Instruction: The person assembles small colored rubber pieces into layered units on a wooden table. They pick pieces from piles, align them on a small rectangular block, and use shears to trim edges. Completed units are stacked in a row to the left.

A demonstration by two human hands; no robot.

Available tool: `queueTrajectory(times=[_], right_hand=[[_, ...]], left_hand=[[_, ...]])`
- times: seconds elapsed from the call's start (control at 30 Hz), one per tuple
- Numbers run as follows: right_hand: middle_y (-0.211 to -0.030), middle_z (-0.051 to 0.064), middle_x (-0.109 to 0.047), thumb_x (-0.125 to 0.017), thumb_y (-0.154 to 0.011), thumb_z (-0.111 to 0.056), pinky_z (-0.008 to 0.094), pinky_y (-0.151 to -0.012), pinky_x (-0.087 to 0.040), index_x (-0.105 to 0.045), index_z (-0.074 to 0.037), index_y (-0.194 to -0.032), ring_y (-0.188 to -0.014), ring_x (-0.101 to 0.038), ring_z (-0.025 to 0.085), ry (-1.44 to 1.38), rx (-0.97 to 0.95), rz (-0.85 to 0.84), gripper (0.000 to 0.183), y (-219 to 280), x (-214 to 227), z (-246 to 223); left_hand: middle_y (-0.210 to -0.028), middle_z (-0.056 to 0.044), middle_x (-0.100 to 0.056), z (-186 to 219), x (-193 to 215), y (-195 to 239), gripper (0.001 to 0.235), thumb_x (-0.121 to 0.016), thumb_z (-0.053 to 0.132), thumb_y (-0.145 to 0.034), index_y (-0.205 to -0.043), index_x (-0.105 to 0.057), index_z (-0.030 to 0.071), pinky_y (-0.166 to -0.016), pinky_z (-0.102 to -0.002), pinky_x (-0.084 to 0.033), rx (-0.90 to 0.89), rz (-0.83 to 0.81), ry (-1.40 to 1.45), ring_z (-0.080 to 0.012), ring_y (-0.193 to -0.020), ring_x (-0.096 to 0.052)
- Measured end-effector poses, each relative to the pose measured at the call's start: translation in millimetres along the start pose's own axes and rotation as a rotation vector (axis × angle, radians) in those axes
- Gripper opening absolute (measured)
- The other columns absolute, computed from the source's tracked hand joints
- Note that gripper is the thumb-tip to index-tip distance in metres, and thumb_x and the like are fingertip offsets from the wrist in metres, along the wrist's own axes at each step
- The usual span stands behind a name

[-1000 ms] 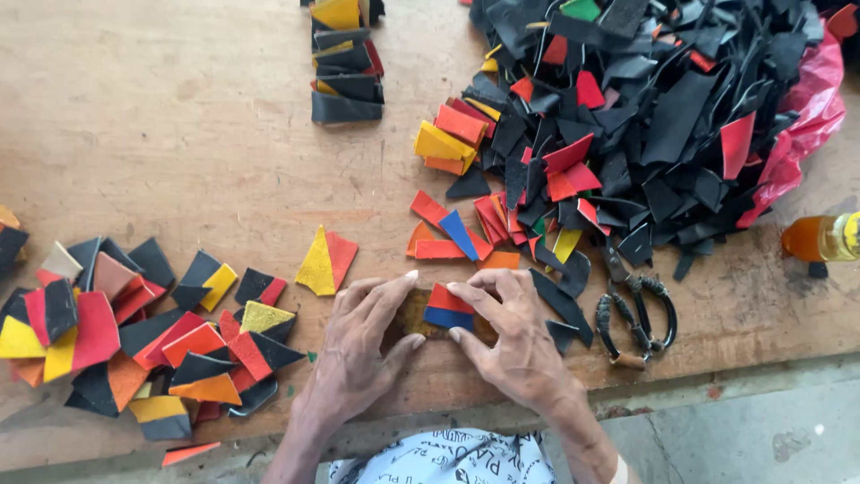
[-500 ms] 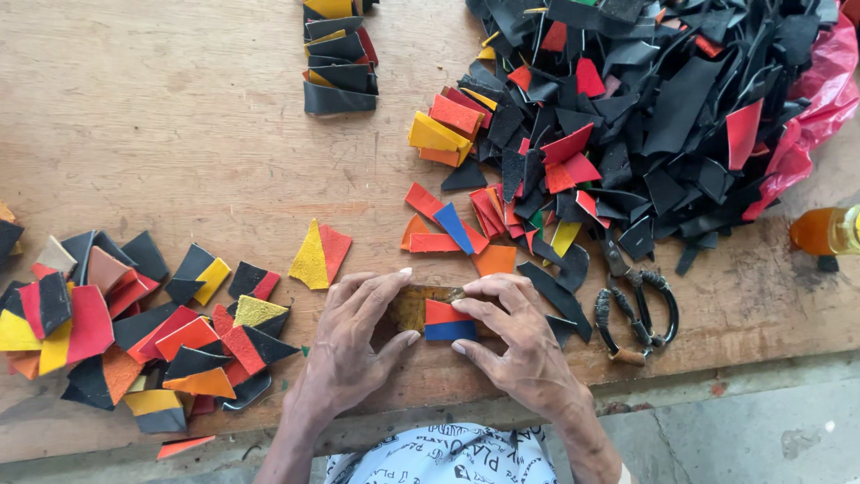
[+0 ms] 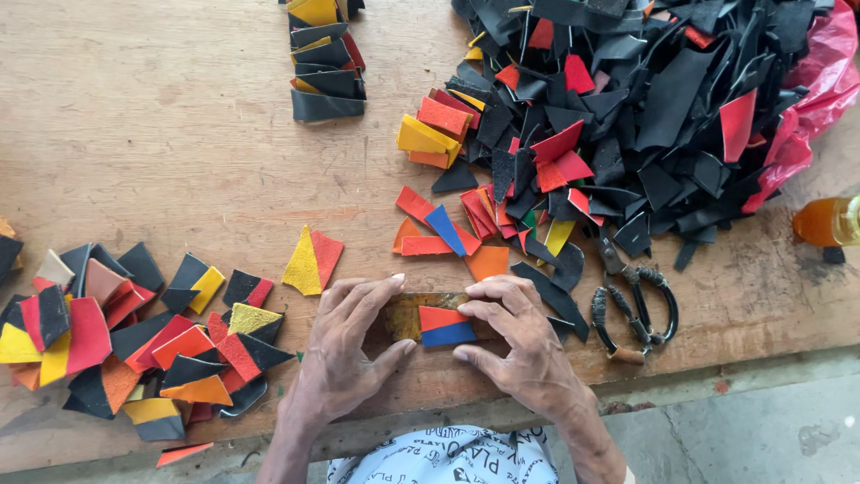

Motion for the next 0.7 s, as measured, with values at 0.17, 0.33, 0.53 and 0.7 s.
queueTrajectory(times=[0.17, 0.33, 0.53, 0.7], right_hand=[[-0.129, 0.01, -0.063, -0.082, -0.078, -0.009, 0.041, -0.108, -0.046, -0.07, -0.008, -0.114, -0.126, -0.055, 0.028, 0.038, -0.007, 0.168, 0.038, 9, 40, 14], [-0.125, 0.009, -0.069, -0.068, -0.096, 0.002, 0.032, -0.098, -0.055, -0.071, -0.007, -0.115, -0.111, -0.067, 0.02, 0.214, -0.192, 0.417, 0.021, 24, 106, 42], [-0.119, 0.009, -0.069, -0.065, -0.098, 0.004, 0.033, -0.098, -0.055, -0.069, -0.005, -0.116, -0.111, -0.069, 0.021, 0.212, -0.211, 0.427, 0.021, 30, 119, 46], [-0.116, 0.009, -0.07, -0.067, -0.094, 0.003, 0.032, -0.09, -0.056, -0.07, -0.005, -0.118, -0.101, -0.069, 0.02, 0.215, -0.296, 0.404, 0.025, 34, 113, 60]], left_hand=[[-0.13, -0.011, -0.066, -2, 0, 2, 0.076, -0.086, 0.019, -0.069, -0.138, -0.056, 0.006, -0.106, -0.044, -0.043, -0.01, 0.016, -0.014, -0.0318, -0.121, -0.056], [-0.129, -0.01, -0.066, -4, 0, 0, 0.074, -0.085, 0.018, -0.07, -0.138, -0.057, 0.007, -0.106, -0.043, -0.044, -0.001, 0.026, 0.007, -0.0315, -0.122, -0.057], [-0.13, -0.012, -0.065, 1, 3, 0, 0.073, -0.083, 0.017, -0.071, -0.138, -0.057, 0.005, -0.106, -0.045, -0.044, -0.046, 0.045, 0.006, -0.0325, -0.121, -0.056], [-0.126, -0.013, -0.066, -2, 3, 0, 0.068, -0.079, 0.016, -0.075, -0.138, -0.056, 0.003, -0.106, -0.043, -0.045, -0.008, 0.056, 0.036, -0.0318, -0.121, -0.057]])
Point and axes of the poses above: each hand's wrist, its own y-axis away from the middle knuckle, its own x-axis out of the back of the hand, z = x × y, the point moved 10 cm from there along -y, towards the middle knuckle
